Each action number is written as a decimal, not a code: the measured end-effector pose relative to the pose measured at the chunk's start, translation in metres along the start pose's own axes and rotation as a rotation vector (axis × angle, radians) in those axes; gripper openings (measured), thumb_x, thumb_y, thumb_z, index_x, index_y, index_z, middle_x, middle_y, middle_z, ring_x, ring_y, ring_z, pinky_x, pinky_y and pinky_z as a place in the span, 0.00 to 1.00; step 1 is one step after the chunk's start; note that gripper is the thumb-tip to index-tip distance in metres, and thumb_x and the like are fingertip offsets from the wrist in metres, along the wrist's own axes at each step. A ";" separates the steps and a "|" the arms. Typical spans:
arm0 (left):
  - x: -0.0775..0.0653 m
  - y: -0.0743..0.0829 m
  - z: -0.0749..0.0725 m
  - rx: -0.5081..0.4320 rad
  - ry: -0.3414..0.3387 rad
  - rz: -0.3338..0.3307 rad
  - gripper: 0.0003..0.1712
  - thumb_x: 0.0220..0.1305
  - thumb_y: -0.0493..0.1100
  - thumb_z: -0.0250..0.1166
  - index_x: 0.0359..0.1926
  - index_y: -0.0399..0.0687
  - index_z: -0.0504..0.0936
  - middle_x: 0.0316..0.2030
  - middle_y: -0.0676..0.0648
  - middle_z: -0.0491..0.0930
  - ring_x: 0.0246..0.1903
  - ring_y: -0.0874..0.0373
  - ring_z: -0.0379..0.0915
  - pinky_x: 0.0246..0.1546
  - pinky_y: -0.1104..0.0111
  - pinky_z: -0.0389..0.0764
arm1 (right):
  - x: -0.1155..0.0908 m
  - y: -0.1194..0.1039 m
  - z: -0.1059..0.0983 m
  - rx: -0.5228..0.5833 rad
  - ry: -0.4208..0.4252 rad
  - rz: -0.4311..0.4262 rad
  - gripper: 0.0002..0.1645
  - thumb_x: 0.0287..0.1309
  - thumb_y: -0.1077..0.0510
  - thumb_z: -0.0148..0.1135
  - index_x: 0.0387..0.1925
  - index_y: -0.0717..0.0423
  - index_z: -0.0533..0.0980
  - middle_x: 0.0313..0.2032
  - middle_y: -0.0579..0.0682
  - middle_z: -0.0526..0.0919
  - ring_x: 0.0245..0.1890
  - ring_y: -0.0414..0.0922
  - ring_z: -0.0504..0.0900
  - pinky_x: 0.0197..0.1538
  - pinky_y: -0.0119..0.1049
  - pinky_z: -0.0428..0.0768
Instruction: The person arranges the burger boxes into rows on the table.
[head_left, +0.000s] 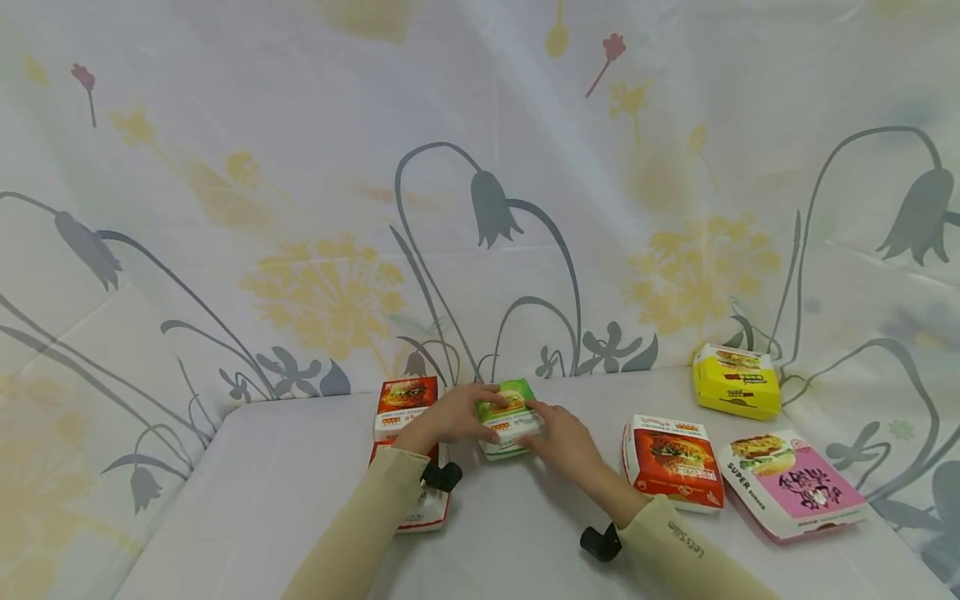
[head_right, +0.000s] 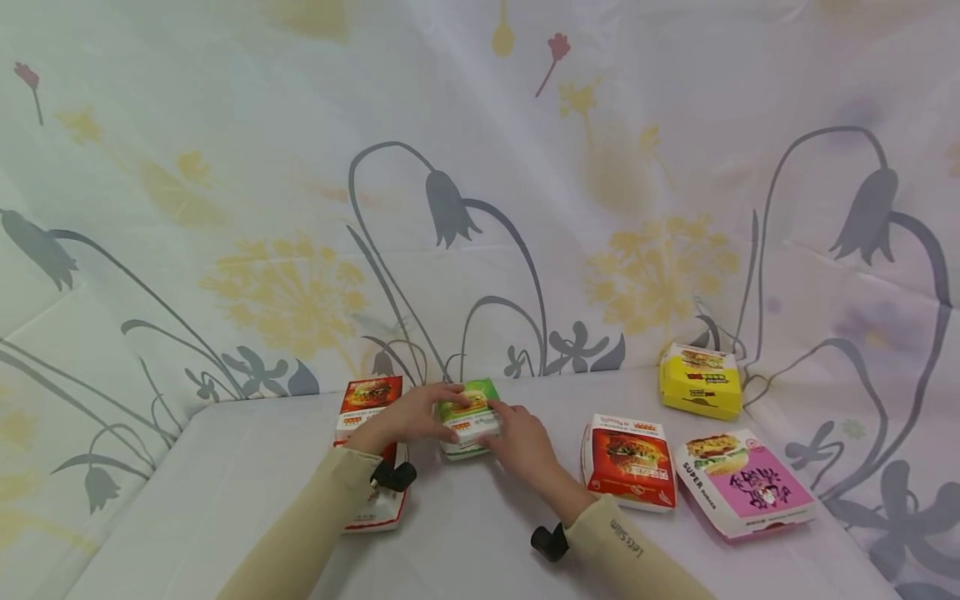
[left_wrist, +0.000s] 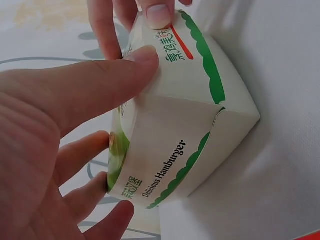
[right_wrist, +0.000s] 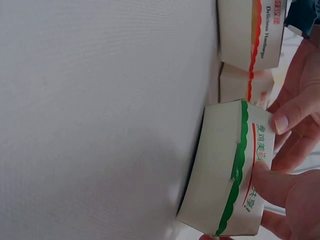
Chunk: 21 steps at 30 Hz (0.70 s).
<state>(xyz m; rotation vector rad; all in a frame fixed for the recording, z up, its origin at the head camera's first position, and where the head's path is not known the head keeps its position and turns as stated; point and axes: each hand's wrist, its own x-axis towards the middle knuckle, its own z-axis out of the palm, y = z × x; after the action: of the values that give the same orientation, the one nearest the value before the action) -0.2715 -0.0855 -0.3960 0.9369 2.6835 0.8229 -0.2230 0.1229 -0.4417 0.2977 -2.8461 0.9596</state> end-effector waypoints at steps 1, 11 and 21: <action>0.000 0.000 0.000 0.005 -0.002 -0.003 0.30 0.54 0.42 0.77 0.59 0.48 0.82 0.70 0.44 0.66 0.71 0.42 0.57 0.69 0.49 0.59 | 0.000 0.000 0.000 -0.001 0.001 -0.005 0.36 0.57 0.51 0.72 0.65 0.58 0.73 0.55 0.63 0.79 0.56 0.60 0.78 0.57 0.57 0.75; 0.004 -0.002 0.000 -0.004 0.014 -0.015 0.28 0.56 0.39 0.75 0.59 0.47 0.82 0.68 0.49 0.70 0.70 0.49 0.59 0.68 0.53 0.62 | 0.005 0.000 0.000 0.055 0.036 -0.002 0.33 0.59 0.53 0.71 0.64 0.58 0.74 0.39 0.58 0.84 0.38 0.51 0.80 0.48 0.52 0.77; 0.007 -0.003 0.000 -0.022 0.027 0.033 0.24 0.57 0.29 0.69 0.56 0.42 0.84 0.66 0.50 0.73 0.70 0.50 0.60 0.65 0.56 0.68 | 0.015 0.001 0.007 0.134 0.063 0.056 0.32 0.58 0.56 0.71 0.64 0.58 0.75 0.55 0.63 0.81 0.44 0.51 0.78 0.49 0.53 0.77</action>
<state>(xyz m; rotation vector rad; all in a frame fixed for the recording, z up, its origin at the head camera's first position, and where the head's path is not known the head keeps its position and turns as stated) -0.2780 -0.0830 -0.3975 0.9740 2.6829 0.8761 -0.2385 0.1172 -0.4454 0.1971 -2.7521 1.1526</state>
